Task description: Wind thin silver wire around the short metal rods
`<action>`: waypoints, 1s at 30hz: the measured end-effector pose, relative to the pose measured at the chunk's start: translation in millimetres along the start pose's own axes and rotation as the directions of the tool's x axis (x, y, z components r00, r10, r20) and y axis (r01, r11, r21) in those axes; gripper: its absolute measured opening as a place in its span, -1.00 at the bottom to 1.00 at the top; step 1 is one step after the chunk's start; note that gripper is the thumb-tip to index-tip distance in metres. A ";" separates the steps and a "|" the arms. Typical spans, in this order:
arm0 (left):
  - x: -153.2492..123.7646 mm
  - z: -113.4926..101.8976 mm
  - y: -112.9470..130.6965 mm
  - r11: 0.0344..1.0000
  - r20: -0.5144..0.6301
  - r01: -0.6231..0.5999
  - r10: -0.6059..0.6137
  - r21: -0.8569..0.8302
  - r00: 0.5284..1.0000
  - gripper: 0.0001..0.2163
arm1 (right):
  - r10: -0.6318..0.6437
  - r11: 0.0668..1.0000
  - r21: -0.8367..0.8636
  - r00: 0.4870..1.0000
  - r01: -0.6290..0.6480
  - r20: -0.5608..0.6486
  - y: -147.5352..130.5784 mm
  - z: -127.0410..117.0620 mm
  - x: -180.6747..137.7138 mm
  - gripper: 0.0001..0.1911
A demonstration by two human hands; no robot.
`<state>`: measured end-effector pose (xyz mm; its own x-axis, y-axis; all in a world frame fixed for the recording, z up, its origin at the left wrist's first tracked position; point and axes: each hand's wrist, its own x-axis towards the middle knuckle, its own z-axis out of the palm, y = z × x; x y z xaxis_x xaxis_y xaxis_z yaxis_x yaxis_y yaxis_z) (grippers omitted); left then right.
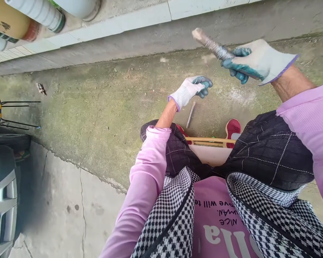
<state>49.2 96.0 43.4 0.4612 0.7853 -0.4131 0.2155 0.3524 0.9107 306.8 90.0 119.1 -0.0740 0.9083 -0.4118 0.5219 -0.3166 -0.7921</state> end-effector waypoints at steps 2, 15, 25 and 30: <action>2.9 -2.8 -3.6 1.000 -0.010 -0.006 0.006 0.007 1.000 -0.82 | -0.085 0.974 0.216 0.994 0.069 0.066 2.1 -3.1 -6.4 -0.75; -4.5 -9.9 -9.5 0.975 -0.110 0.050 -0.026 0.217 0.994 -0.84 | 0.327 0.606 -0.791 0.882 0.080 0.340 29.1 20.4 11.7 -0.72; -21.5 -3.3 7.7 0.998 0.002 -0.022 0.022 0.066 1.000 -0.85 | -0.049 0.997 0.055 0.997 0.046 0.063 -4.8 -1.7 -13.2 -0.87; -21.2 -8.5 1.3 0.991 -0.024 0.023 -0.020 0.132 1.000 -0.89 | -0.151 0.987 0.127 0.855 0.101 0.496 8.9 -8.2 -21.5 -0.78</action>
<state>32.4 84.1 53.4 0.4363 0.7898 -0.4310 0.3379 0.3001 0.8920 320.0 69.9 124.6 -0.5639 0.6884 -0.4562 0.4001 -0.2556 -0.8801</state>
